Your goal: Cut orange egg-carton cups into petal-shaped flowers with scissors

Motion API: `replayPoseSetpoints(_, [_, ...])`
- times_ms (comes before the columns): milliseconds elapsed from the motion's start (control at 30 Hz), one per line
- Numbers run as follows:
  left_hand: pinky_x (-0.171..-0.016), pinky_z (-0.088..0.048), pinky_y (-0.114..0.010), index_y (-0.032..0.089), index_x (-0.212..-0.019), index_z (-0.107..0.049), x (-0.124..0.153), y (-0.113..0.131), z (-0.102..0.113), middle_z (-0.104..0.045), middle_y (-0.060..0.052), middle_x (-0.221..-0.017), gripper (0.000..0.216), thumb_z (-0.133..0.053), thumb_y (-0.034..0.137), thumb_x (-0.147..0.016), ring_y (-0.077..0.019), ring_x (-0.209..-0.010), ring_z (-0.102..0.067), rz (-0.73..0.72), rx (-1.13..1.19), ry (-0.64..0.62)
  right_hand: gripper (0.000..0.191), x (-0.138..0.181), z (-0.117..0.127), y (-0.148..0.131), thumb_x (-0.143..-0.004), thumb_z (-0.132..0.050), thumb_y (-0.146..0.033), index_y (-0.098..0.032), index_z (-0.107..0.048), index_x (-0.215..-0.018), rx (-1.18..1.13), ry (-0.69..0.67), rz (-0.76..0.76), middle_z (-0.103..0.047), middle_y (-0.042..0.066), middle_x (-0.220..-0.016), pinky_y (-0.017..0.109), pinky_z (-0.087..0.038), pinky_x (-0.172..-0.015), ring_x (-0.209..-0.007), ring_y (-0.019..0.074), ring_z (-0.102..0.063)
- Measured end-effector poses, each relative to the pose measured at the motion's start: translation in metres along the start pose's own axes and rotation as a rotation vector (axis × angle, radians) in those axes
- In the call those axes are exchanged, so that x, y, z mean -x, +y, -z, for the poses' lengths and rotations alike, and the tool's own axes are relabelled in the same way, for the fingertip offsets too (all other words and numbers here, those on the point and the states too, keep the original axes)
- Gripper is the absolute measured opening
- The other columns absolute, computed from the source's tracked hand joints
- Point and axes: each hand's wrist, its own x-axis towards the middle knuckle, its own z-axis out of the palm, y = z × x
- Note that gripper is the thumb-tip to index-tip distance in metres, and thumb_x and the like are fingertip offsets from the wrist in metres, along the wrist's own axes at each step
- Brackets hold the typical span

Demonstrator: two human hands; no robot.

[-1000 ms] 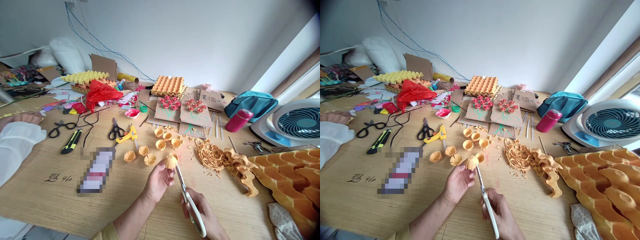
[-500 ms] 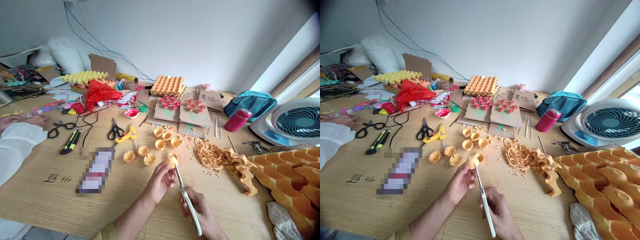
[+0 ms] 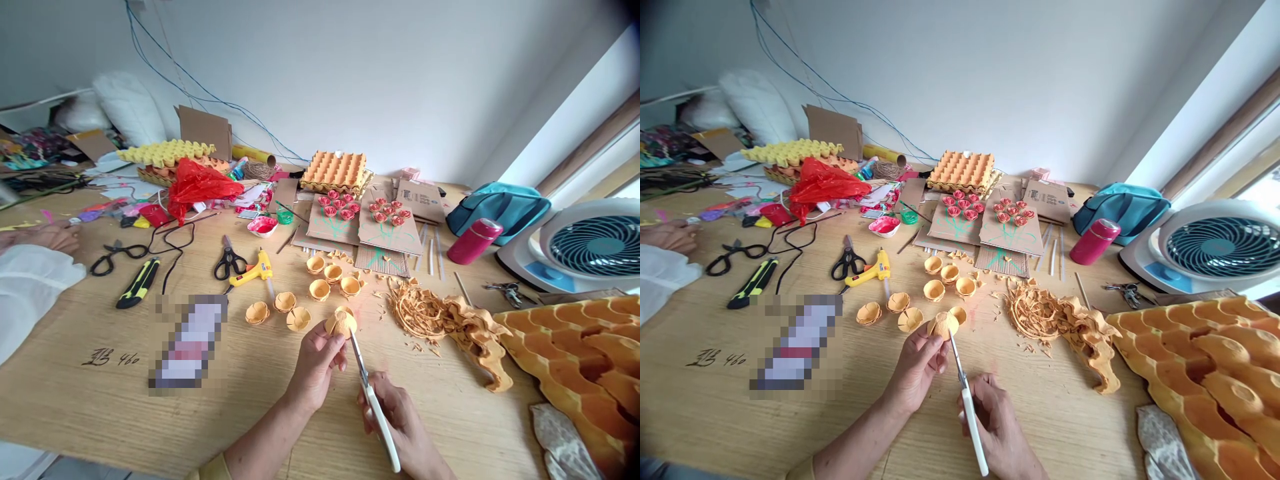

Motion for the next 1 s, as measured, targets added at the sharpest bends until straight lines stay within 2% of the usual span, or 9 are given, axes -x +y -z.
replayPoseSetpoints(233, [-0.045, -0.040, -0.016, 0.016, -0.080, -0.064, 0.0001, 0.0031, -0.0021, -0.056, 0.001, -0.073, 0.030, -0.082, 0.039, -0.071, -0.0076, -0.060, -0.046, -0.036, -0.073, -0.029, 0.039, 0.0004, 0.0014, 0.0001, -0.096, -0.046, -0.056, -0.022, -0.053, -0.076, -0.014, -0.031, 0.019, -0.057, 0.004, -0.074, 0.034, -0.041, -0.067, -0.076, 0.0226, -0.050])
replayPoseSetpoints(500, [-0.045, -0.041, -0.017, 0.016, -0.077, -0.061, 0.0030, 0.0021, 0.0004, -0.054, 0.002, -0.068, 0.027, -0.079, 0.036, -0.074, -0.0082, -0.058, -0.046, -0.069, -0.113, -0.142, 0.028, 0.0016, 0.0036, 0.0033, -0.096, -0.048, -0.044, -0.023, -0.050, -0.076, 0.034, -0.026, 0.069, -0.055, 0.004, -0.079, 0.038, -0.041, -0.078, -0.085, 0.0254, -0.049])
replayPoseSetpoints(1000, [-0.044, -0.040, -0.017, 0.016, -0.074, -0.060, 0.0047, 0.0025, -0.0080, -0.054, 0.002, -0.067, 0.033, -0.082, 0.040, -0.067, -0.0075, -0.057, -0.045, 0.039, -0.072, -0.032, 0.029, 0.0015, 0.0033, -0.0018, -0.096, -0.048, -0.045, -0.022, -0.054, -0.080, 0.022, -0.031, 0.049, -0.056, 0.004, -0.077, 0.034, -0.043, -0.072, -0.079, 0.0228, -0.051])
